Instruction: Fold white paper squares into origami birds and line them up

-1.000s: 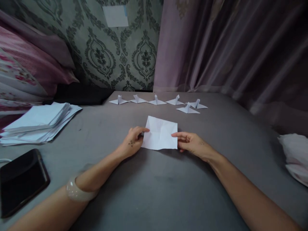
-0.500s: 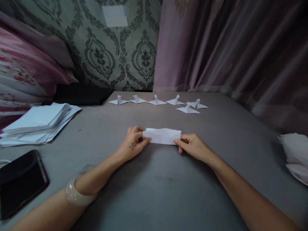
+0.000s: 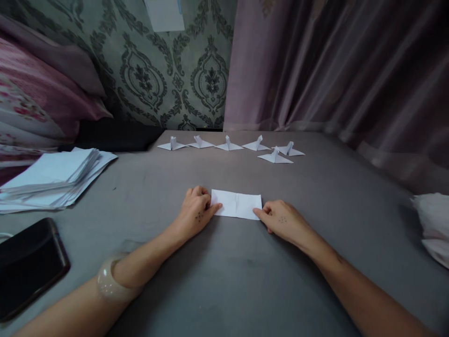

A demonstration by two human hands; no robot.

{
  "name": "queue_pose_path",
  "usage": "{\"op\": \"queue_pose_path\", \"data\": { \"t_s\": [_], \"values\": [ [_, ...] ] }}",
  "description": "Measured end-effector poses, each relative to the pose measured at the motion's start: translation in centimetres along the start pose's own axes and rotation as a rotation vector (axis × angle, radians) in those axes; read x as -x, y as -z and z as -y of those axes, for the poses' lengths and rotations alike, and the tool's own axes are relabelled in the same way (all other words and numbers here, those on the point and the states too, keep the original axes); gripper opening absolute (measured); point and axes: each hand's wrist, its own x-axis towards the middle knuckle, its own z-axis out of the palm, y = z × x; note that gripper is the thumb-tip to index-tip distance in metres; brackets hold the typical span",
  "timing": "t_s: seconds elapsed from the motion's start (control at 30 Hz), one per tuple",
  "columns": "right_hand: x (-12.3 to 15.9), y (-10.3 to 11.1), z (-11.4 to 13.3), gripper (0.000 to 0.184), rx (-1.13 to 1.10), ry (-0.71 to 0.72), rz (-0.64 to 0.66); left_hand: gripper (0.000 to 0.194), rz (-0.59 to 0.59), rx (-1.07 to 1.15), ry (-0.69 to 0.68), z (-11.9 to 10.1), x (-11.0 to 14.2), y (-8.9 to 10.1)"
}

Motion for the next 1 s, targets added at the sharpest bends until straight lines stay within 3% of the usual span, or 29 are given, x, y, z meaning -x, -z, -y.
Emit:
{"op": "queue_pose_path", "data": {
  "t_s": [0.17, 0.3, 0.4, 0.5, 0.57, 0.67, 0.87, 1.0],
  "values": [
    [0.4, 0.8, 0.2, 0.037, 0.077, -0.035, 0.021, 0.036, -0.015, -0.093, -0.076, 0.3, 0.2, -0.1],
    [0.5, 0.2, -0.1, 0.027, 0.172, -0.004, -0.115, 0.031, -0.070, -0.199, -0.122, -0.8, 0.4, 0.5],
    [0.5, -1.4, -0.2, 0.014, 0.126, 0.308, -0.302, 0.037, 0.026, -0.240, -0.343, -1.8, 0.4, 0.7],
    [0.2, -3.3, 0.1, 0.043, 0.062, 0.695, -0.315, 0.048, 0.219, -0.211, -0.559, -2.3, 0.5, 0.3],
    [0.1, -4.2, 0.5, 0.053, 0.027, 0.787, -0.297, 0.049, 0.274, -0.214, -0.578, -2.3, 0.7, -0.1],
    [0.1, -4.5, 0.8, 0.053, 0.003, 0.766, -0.279, 0.044, 0.277, -0.257, -0.528, -2.3, 0.9, -0.3],
    [1.0, -1.8, 0.1, 0.027, 0.064, 0.630, -0.159, 0.038, 0.246, -0.258, -0.346, -2.4, 1.2, 1.2],
    [1.5, -0.3, -0.7, 0.024, 0.150, 0.604, -0.114, 0.033, 0.212, -0.278, -0.374, -2.1, 1.0, 1.3]
  ]
}}
